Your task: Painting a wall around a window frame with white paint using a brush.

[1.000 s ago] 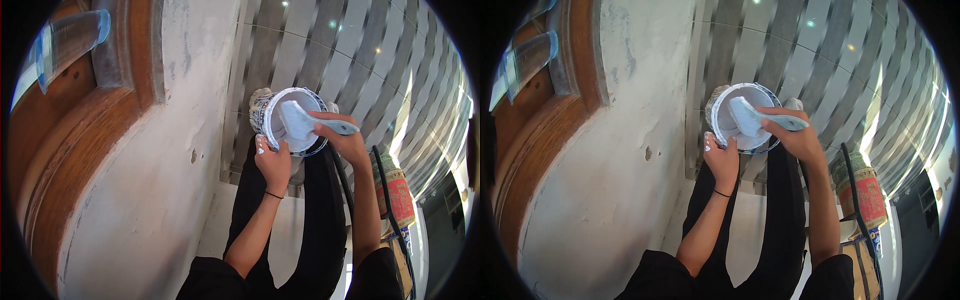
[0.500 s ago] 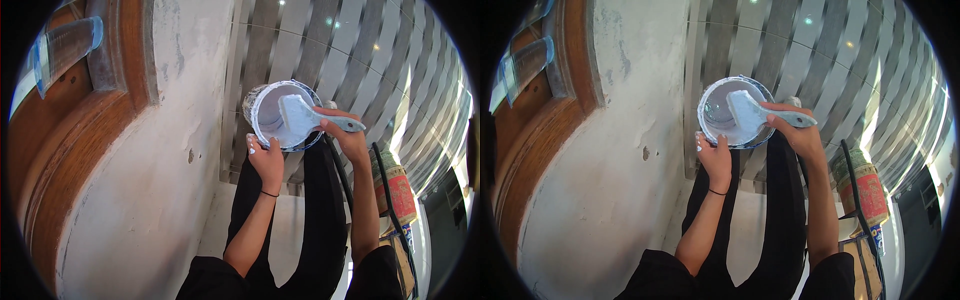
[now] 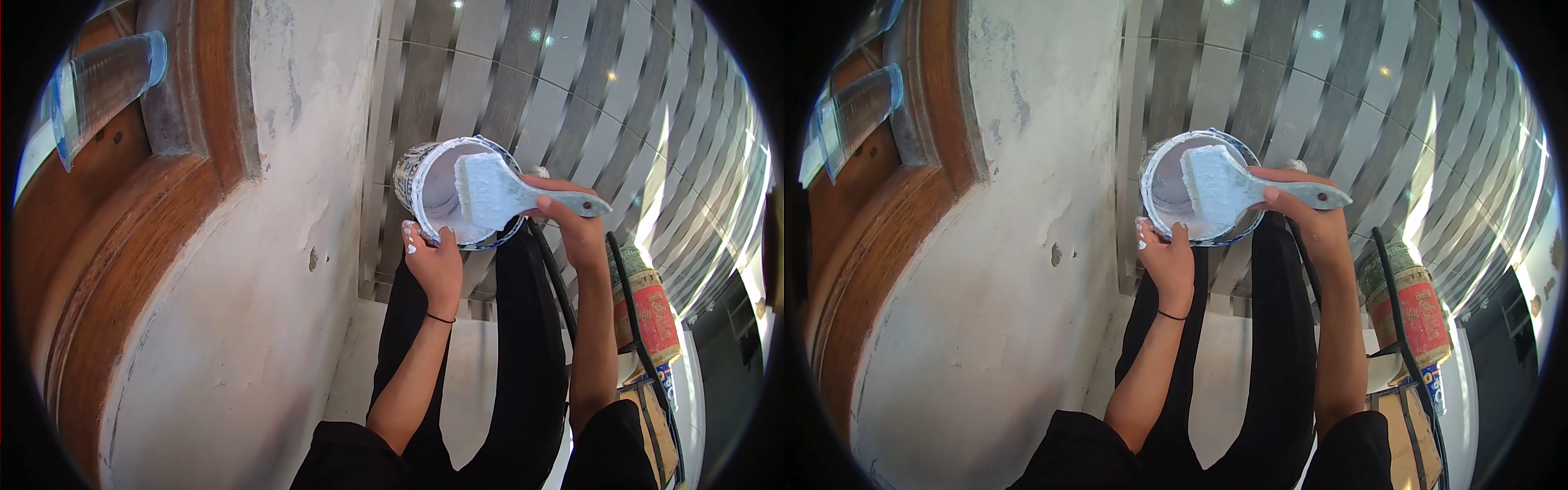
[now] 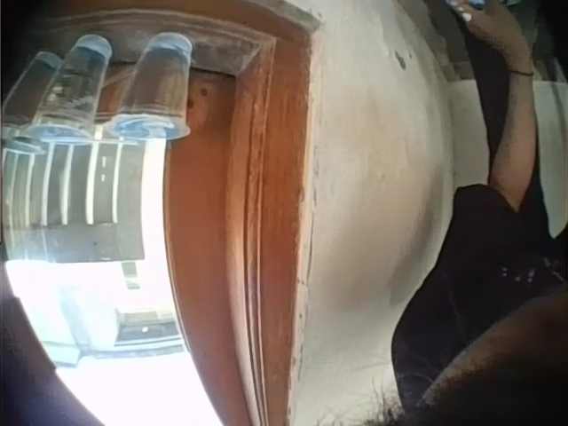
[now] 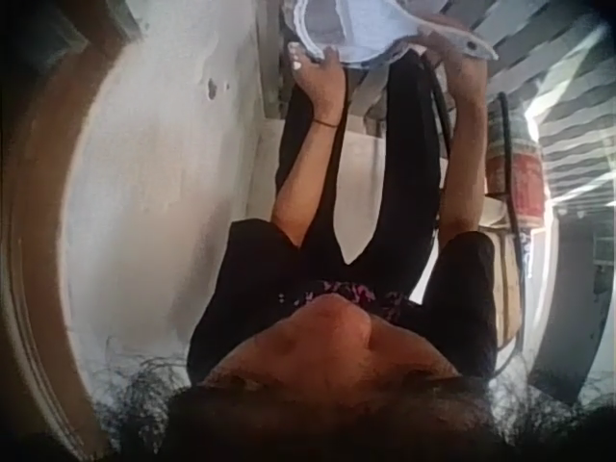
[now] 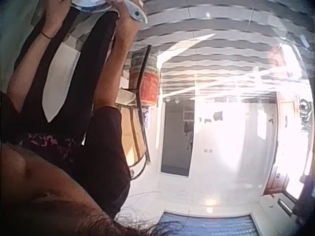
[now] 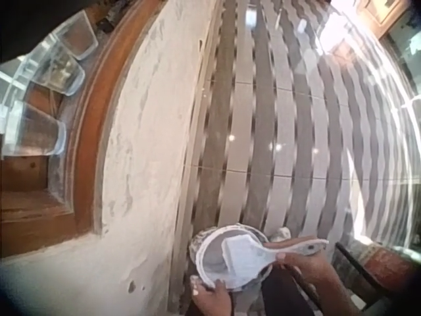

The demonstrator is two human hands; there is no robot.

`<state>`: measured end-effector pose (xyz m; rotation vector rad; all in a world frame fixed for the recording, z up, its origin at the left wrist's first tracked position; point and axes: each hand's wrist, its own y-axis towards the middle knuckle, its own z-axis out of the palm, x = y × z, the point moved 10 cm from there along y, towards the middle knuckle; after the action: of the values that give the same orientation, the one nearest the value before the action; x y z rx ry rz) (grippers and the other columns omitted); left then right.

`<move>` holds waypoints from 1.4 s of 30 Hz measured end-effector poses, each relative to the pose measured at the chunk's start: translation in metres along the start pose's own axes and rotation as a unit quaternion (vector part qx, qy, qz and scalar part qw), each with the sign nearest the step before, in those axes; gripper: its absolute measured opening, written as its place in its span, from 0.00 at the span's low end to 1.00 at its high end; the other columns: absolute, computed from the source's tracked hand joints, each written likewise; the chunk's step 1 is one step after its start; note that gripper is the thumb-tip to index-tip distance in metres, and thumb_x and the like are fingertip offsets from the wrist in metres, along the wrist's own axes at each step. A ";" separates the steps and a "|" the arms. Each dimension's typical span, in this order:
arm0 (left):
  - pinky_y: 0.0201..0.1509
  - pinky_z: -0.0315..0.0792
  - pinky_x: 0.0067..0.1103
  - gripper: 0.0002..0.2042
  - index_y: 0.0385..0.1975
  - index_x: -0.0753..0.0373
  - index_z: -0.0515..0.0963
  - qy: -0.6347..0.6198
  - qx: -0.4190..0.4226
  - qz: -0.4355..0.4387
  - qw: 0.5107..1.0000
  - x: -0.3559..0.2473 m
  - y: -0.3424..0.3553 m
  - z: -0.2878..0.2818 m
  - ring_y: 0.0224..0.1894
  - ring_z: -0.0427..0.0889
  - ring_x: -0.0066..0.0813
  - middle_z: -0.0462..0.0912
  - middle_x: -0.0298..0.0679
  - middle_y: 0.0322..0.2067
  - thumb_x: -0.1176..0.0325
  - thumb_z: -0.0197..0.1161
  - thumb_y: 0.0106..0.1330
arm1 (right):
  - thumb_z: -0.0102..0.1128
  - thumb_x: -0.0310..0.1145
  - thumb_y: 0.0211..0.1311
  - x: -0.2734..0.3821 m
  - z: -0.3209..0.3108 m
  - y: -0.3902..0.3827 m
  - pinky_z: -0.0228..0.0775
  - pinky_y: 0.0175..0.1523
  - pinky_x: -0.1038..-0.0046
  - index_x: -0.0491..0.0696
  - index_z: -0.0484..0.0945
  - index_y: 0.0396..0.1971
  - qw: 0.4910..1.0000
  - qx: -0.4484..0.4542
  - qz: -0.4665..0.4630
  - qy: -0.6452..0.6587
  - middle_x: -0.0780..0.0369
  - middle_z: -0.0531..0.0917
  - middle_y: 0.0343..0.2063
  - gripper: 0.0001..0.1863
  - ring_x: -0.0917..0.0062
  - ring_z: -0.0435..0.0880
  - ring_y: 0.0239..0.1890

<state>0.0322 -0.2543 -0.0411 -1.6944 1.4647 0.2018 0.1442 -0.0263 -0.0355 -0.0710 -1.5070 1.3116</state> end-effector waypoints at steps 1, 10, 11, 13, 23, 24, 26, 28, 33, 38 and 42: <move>0.39 0.70 0.34 0.12 0.35 0.74 0.67 0.021 0.005 -0.005 1.000 0.000 0.000 0.001 0.30 0.74 0.47 0.72 0.50 0.30 0.73 0.59 0.57 | 0.64 0.33 0.59 0.002 -0.001 0.000 0.78 0.49 0.72 0.38 0.82 0.47 0.999 0.004 -0.003 0.035 0.55 0.86 0.37 0.19 0.70 0.85 0.41; 0.40 0.70 0.35 0.13 0.35 0.73 0.68 0.032 0.008 -0.057 0.998 0.029 -0.003 0.000 0.33 0.77 0.50 0.74 0.51 0.30 0.71 0.61 0.58 | 0.66 0.32 0.61 0.011 0.069 0.059 0.80 0.49 0.72 0.39 0.81 0.49 0.984 -0.018 -0.030 0.176 0.55 0.85 0.42 0.19 0.72 0.87 0.40; 0.41 0.70 0.35 0.13 0.35 0.72 0.68 0.045 0.016 -0.078 0.996 0.034 -0.004 0.002 0.34 0.77 0.51 0.75 0.51 0.31 0.70 0.61 0.58 | 0.66 0.32 0.61 0.012 0.085 0.071 0.80 0.48 0.74 0.40 0.81 0.49 0.980 -0.023 -0.053 0.191 0.56 0.86 0.40 0.18 0.74 0.87 0.39; 0.42 0.70 0.35 0.13 0.35 0.72 0.68 0.047 0.004 -0.047 0.998 0.046 -0.003 0.003 0.35 0.77 0.51 0.75 0.51 0.32 0.69 0.61 0.59 | 0.66 0.31 0.62 0.012 0.119 0.096 0.78 0.44 0.79 0.41 0.82 0.49 0.973 -0.032 -0.085 0.214 0.58 0.86 0.37 0.17 0.79 0.86 0.36; 0.43 0.71 0.36 0.14 0.43 0.70 0.69 0.001 0.086 -0.064 0.994 0.095 -0.037 0.018 0.39 0.79 0.55 0.79 0.51 0.36 0.64 0.57 0.70 | 0.64 0.30 0.63 -0.002 0.168 0.062 0.70 0.37 0.84 0.43 0.82 0.50 0.965 0.008 -0.036 0.260 0.63 0.87 0.32 0.16 0.87 0.81 0.34; 0.43 0.71 0.36 0.14 0.43 0.70 0.69 0.003 0.085 -0.062 0.994 0.083 -0.039 0.021 0.39 0.79 0.55 0.79 0.51 0.36 0.64 0.57 0.70 | 0.63 0.30 0.63 -0.009 0.165 0.058 0.70 0.38 0.84 0.43 0.82 0.50 0.959 0.009 -0.008 0.284 0.63 0.87 0.33 0.16 0.87 0.81 0.35; 0.42 0.70 0.38 0.13 0.39 0.69 0.68 0.072 0.059 -0.038 0.995 0.052 -0.045 0.025 0.36 0.78 0.57 0.77 0.51 0.31 0.63 0.55 0.70 | 0.63 0.30 0.63 -0.026 0.150 0.062 0.69 0.36 0.84 0.42 0.82 0.50 0.967 -0.018 0.005 0.255 0.64 0.86 0.33 0.16 0.87 0.80 0.32; 0.42 0.71 0.38 0.13 0.39 0.69 0.68 0.124 0.083 -0.045 0.988 0.037 -0.047 0.030 0.37 0.78 0.57 0.77 0.51 0.32 0.62 0.54 0.70 | 0.63 0.30 0.63 -0.049 0.132 0.079 0.68 0.34 0.83 0.41 0.82 0.49 0.977 -0.079 0.011 0.200 0.65 0.85 0.31 0.16 0.88 0.78 0.29; 0.42 0.71 0.38 0.14 0.38 0.69 0.67 0.172 0.140 -0.101 0.970 0.071 -0.048 0.035 0.40 0.78 0.55 0.76 0.51 0.34 0.62 0.54 0.70 | 0.64 0.33 0.61 -0.067 0.141 0.140 0.67 0.32 0.82 0.43 0.83 0.48 0.979 -0.091 0.008 0.181 0.67 0.83 0.25 0.17 0.88 0.76 0.27; 0.46 0.72 0.34 0.11 0.40 0.69 0.69 0.051 0.169 -0.103 0.979 0.105 -0.058 0.037 0.41 0.80 0.50 0.78 0.51 0.39 0.66 0.55 0.70 | 0.64 0.33 0.59 -0.035 0.159 0.167 0.69 0.33 0.78 0.42 0.84 0.44 0.978 -0.122 -0.062 0.158 0.65 0.83 0.24 0.15 0.84 0.76 0.25; 0.50 0.73 0.31 0.13 0.48 0.69 0.70 0.011 0.115 -0.112 0.987 0.047 -0.056 0.037 0.44 0.81 0.43 0.80 0.48 0.44 0.68 0.56 0.69 | 0.63 0.31 0.59 0.000 0.151 0.138 0.69 0.35 0.79 0.42 0.84 0.44 0.984 -0.107 -0.067 0.126 0.64 0.83 0.24 0.15 0.84 0.77 0.26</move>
<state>0.1098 -0.2670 -0.0654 -1.6575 1.2488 -0.1044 -0.0409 -0.0736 -0.1072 -0.2597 -1.4038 0.9905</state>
